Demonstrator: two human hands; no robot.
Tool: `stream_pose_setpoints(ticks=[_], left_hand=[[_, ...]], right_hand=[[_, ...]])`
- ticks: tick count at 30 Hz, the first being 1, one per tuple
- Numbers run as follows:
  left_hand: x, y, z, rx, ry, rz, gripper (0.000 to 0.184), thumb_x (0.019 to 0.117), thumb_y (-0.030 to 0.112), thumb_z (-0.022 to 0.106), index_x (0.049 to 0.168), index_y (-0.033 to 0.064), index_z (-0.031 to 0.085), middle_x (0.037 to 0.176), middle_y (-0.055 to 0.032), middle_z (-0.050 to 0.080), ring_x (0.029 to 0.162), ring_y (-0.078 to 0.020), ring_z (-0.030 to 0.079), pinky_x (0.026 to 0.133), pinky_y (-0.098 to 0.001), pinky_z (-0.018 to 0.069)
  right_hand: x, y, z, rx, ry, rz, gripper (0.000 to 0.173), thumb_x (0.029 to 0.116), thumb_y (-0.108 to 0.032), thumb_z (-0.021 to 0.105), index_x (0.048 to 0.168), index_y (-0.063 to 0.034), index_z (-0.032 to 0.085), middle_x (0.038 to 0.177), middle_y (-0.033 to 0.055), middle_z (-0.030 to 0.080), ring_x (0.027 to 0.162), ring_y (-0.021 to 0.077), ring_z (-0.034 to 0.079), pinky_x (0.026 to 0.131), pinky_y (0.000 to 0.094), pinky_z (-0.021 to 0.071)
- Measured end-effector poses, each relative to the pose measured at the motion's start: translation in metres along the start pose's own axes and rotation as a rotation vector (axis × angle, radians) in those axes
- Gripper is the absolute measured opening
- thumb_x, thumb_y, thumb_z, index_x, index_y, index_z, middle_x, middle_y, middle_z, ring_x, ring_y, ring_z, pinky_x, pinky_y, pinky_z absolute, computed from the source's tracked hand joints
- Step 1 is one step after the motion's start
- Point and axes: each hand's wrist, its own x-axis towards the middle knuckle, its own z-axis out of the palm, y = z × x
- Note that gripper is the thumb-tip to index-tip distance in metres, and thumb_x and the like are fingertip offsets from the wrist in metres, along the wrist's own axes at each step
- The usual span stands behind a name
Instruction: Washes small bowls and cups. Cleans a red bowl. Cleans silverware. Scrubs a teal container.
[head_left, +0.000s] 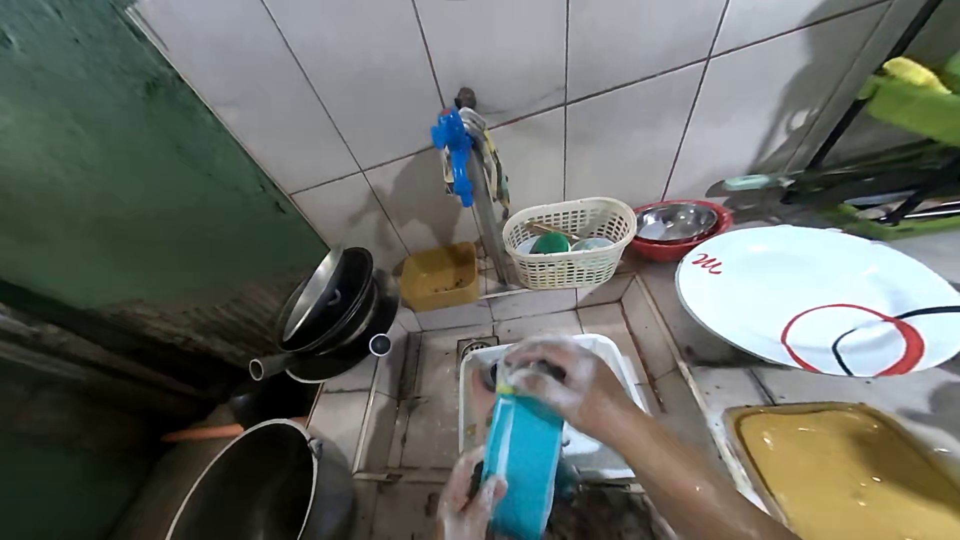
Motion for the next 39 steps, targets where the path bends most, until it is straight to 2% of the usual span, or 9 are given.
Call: stream_pose_setpoints(ticks=[7, 14, 19, 22, 25, 29, 35, 37, 39], left_hand=[[0.011, 0.026, 0.009, 0.019, 0.170, -0.169, 0.051, 0.0873, -0.015, 0.050, 0.137, -0.0174, 0.039, 0.115, -0.0049, 0.066, 0.102, 0.0040, 0.064, 0.092, -0.0188, 0.0540], [0.008, 0.025, 0.008, 0.003, 0.195, -0.163, 0.033, 0.0928, -0.005, 0.054, 0.125, -0.0088, 0.057, 0.101, 0.0010, 0.072, 0.089, -0.0011, 0.069, 0.082, -0.0222, 0.0587], [0.006, 0.016, 0.000, -0.012, 0.207, -0.086, 0.038, 0.0915, -0.006, 0.057, 0.129, -0.0129, 0.053, 0.109, 0.0011, 0.071, 0.097, 0.0022, 0.067, 0.088, -0.0207, 0.0568], [-0.005, 0.013, -0.007, -0.037, 0.163, -0.032, 0.039, 0.0894, 0.001, 0.064, 0.127, -0.0047, 0.055, 0.107, 0.0134, 0.072, 0.098, 0.0078, 0.065, 0.090, -0.0183, 0.0556], [-0.004, 0.026, -0.001, 0.054, 0.156, -0.147, 0.039, 0.0910, -0.003, 0.057, 0.128, -0.0129, 0.050, 0.103, 0.0032, 0.070, 0.090, 0.0031, 0.067, 0.081, -0.0212, 0.0585], [-0.006, 0.034, 0.008, 0.104, 0.167, -0.167, 0.039, 0.0915, -0.003, 0.055, 0.128, -0.0151, 0.049, 0.108, -0.0025, 0.068, 0.096, 0.0037, 0.065, 0.087, -0.0199, 0.0558], [-0.003, 0.026, 0.003, 0.121, 0.182, -0.116, 0.045, 0.0892, -0.006, 0.056, 0.129, -0.0228, 0.043, 0.109, -0.0054, 0.066, 0.099, 0.0091, 0.061, 0.090, -0.0137, 0.0512], [-0.004, 0.021, -0.001, 0.031, 0.184, -0.107, 0.044, 0.0832, -0.004, 0.059, 0.124, -0.0150, 0.046, 0.099, 0.0071, 0.068, 0.091, 0.0100, 0.064, 0.083, -0.0147, 0.0549], [-0.006, 0.019, -0.001, -0.065, 0.161, -0.106, 0.036, 0.0868, -0.005, 0.056, 0.123, -0.0038, 0.055, 0.100, 0.0090, 0.072, 0.091, 0.0021, 0.069, 0.082, -0.0223, 0.0588]], right_hand=[[-0.054, -0.004, 0.056, -0.396, -0.101, -0.566, 0.023, 0.1021, -0.031, 0.056, 0.114, -0.0211, 0.073, 0.128, 0.0073, 0.071, 0.123, 0.0285, 0.066, 0.102, 0.0510, 0.0543], [0.017, 0.031, 0.028, -0.189, 0.002, -0.046, 0.021, 0.0976, -0.019, 0.067, 0.113, -0.0071, 0.076, 0.121, 0.0122, 0.071, 0.113, 0.0300, 0.068, 0.096, 0.0511, 0.0562], [-0.037, -0.002, 0.055, -0.185, -0.077, -0.398, 0.029, 0.1040, -0.032, 0.054, 0.111, -0.0142, 0.076, 0.121, 0.0069, 0.073, 0.120, 0.0239, 0.067, 0.103, 0.0460, 0.0545], [-0.056, -0.008, 0.064, -0.220, -0.182, -0.622, 0.024, 0.1057, -0.029, 0.053, 0.111, -0.0189, 0.073, 0.121, 0.0030, 0.073, 0.125, 0.0224, 0.064, 0.107, 0.0457, 0.0510], [-0.023, 0.004, 0.045, -0.229, -0.119, -0.330, 0.023, 0.0989, -0.023, 0.062, 0.112, -0.0137, 0.078, 0.120, 0.0045, 0.074, 0.115, 0.0228, 0.069, 0.099, 0.0458, 0.0562], [0.025, 0.036, 0.020, -0.140, -0.086, 0.115, 0.023, 0.1017, -0.017, 0.061, 0.115, -0.0074, 0.076, 0.120, 0.0139, 0.071, 0.113, 0.0317, 0.068, 0.096, 0.0558, 0.0544], [-0.049, -0.013, 0.059, -0.254, -0.100, -0.448, 0.026, 0.1013, -0.030, 0.056, 0.107, -0.0164, 0.078, 0.118, 0.0073, 0.074, 0.116, 0.0277, 0.069, 0.097, 0.0496, 0.0567], [-0.056, -0.012, 0.061, -0.280, -0.138, -0.549, 0.025, 0.1028, -0.034, 0.054, 0.110, -0.0223, 0.075, 0.121, 0.0017, 0.074, 0.122, 0.0237, 0.066, 0.104, 0.0507, 0.0521], [-0.041, -0.001, 0.053, -0.240, -0.071, -0.421, 0.023, 0.0987, -0.034, 0.060, 0.106, -0.0203, 0.077, 0.116, 0.0017, 0.075, 0.115, 0.0225, 0.069, 0.101, 0.0535, 0.0531]])
